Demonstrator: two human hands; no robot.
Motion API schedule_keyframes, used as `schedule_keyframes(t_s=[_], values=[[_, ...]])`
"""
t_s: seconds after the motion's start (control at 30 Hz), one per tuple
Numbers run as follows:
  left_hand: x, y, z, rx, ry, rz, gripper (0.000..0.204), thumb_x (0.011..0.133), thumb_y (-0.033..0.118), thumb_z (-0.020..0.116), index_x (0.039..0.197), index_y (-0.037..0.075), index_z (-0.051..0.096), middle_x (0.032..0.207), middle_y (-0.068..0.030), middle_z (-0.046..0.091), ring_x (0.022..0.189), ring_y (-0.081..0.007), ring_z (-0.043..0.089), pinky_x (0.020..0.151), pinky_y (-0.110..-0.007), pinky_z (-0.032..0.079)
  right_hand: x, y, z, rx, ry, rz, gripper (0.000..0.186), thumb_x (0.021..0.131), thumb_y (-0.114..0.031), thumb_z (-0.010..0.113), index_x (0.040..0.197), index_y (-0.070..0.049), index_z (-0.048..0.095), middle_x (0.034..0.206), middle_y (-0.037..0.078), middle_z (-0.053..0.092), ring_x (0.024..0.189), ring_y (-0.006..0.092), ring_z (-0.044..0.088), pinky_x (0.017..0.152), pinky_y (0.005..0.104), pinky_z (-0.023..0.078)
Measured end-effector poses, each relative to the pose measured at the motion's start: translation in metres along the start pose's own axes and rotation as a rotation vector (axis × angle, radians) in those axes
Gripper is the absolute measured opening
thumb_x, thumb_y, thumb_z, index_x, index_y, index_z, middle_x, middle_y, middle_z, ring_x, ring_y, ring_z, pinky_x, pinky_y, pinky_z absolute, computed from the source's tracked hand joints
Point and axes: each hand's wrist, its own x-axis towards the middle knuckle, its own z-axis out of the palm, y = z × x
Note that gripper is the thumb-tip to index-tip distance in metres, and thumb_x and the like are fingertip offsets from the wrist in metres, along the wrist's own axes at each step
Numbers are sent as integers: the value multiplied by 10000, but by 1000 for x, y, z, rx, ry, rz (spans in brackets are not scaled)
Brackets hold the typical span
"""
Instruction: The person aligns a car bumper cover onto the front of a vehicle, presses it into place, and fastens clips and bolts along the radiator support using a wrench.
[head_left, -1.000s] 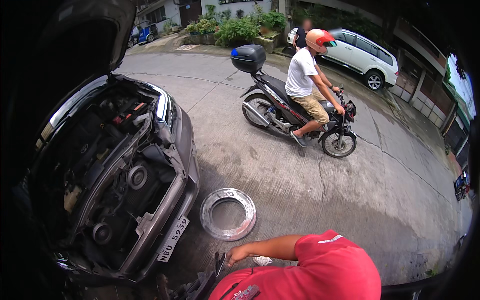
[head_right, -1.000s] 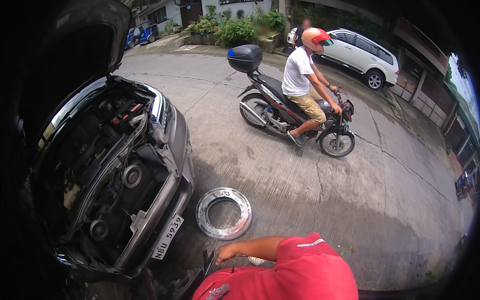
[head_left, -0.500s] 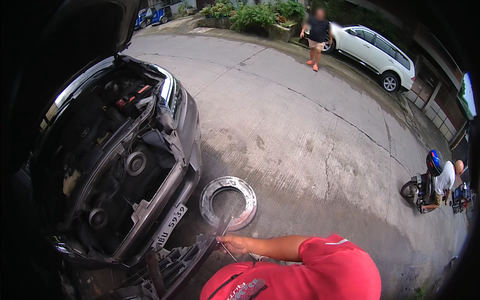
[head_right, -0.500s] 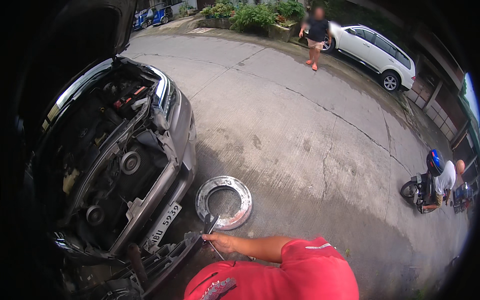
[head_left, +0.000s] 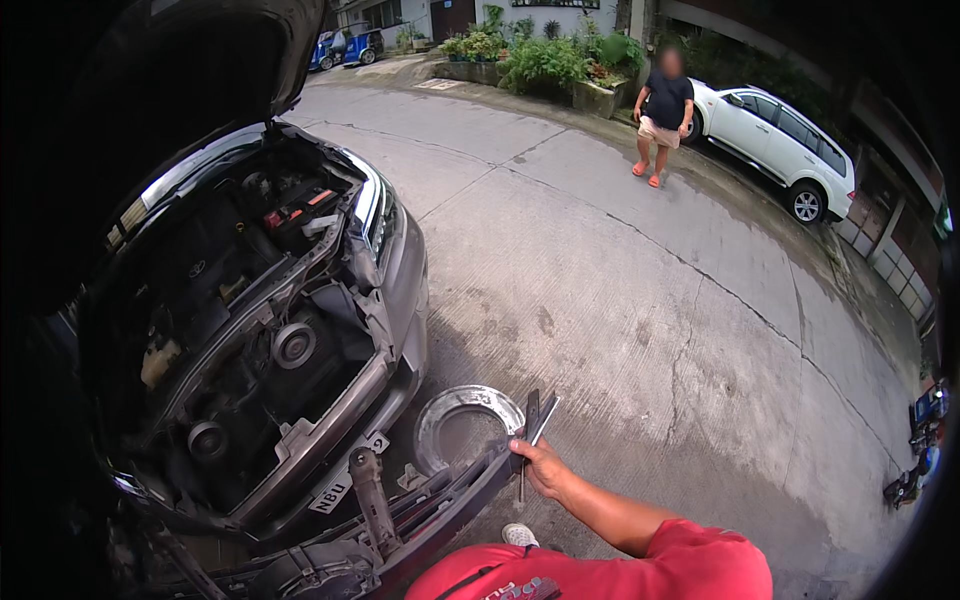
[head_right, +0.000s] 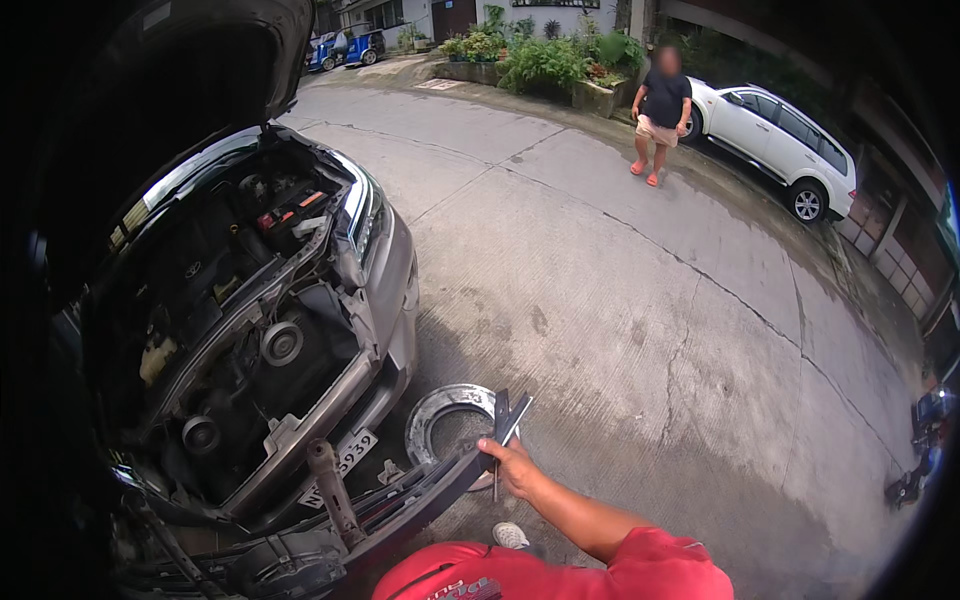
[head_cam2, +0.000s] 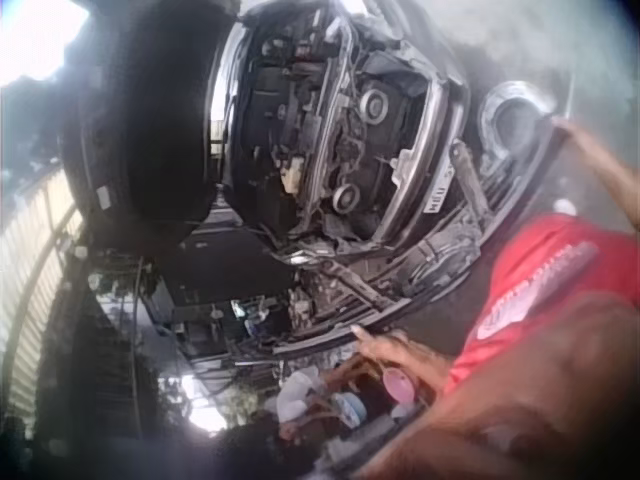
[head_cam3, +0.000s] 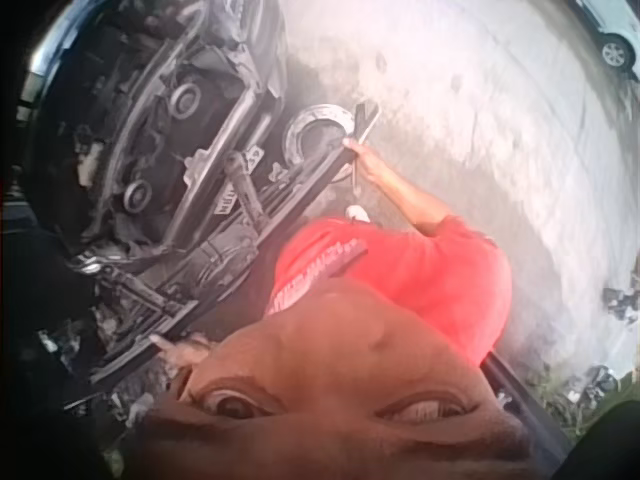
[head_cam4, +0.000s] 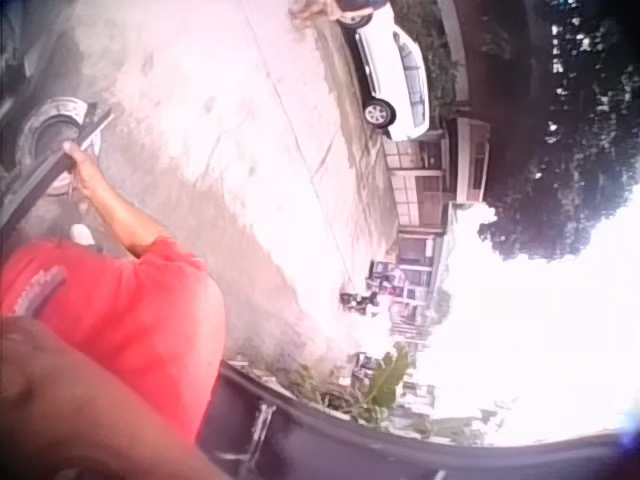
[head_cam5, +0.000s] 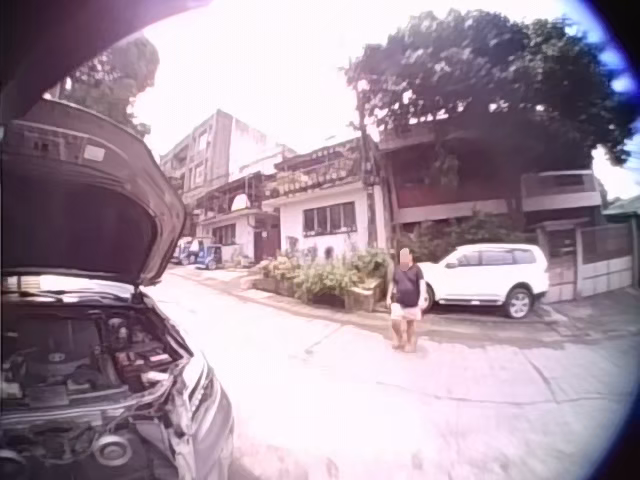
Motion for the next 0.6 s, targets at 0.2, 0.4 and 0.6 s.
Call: schedule_keyframes(t_s=[0.2,0.4,0.6], values=[[-28,-70,8,-484,-416,-207,366,1050,378,725,1293,116,648,1145,22,694,931,-75,641,638,-253,460,-12,-60,-57,-225,202,-109,544,961,-425,781,1328,-137,502,1039,4,634,953,160,626,798,370,458],[-73,-39,32,-659,-599,-323,389,1052,322,713,1379,123,643,1158,-4,724,881,-120,705,586,-300,548,-11,-115,-72,-319,183,-255,602,967,-564,755,1297,-81,614,1200,115,719,1149,277,668,1077,471,484],[-80,-62,16,-738,-671,-461,375,1040,295,726,1342,89,642,1135,-50,765,860,-171,764,620,-317,613,27,-120,-81,-303,139,-282,603,1009,-568,705,1301,-44,653,1212,158,744,1152,293,683,1087,453,484]])
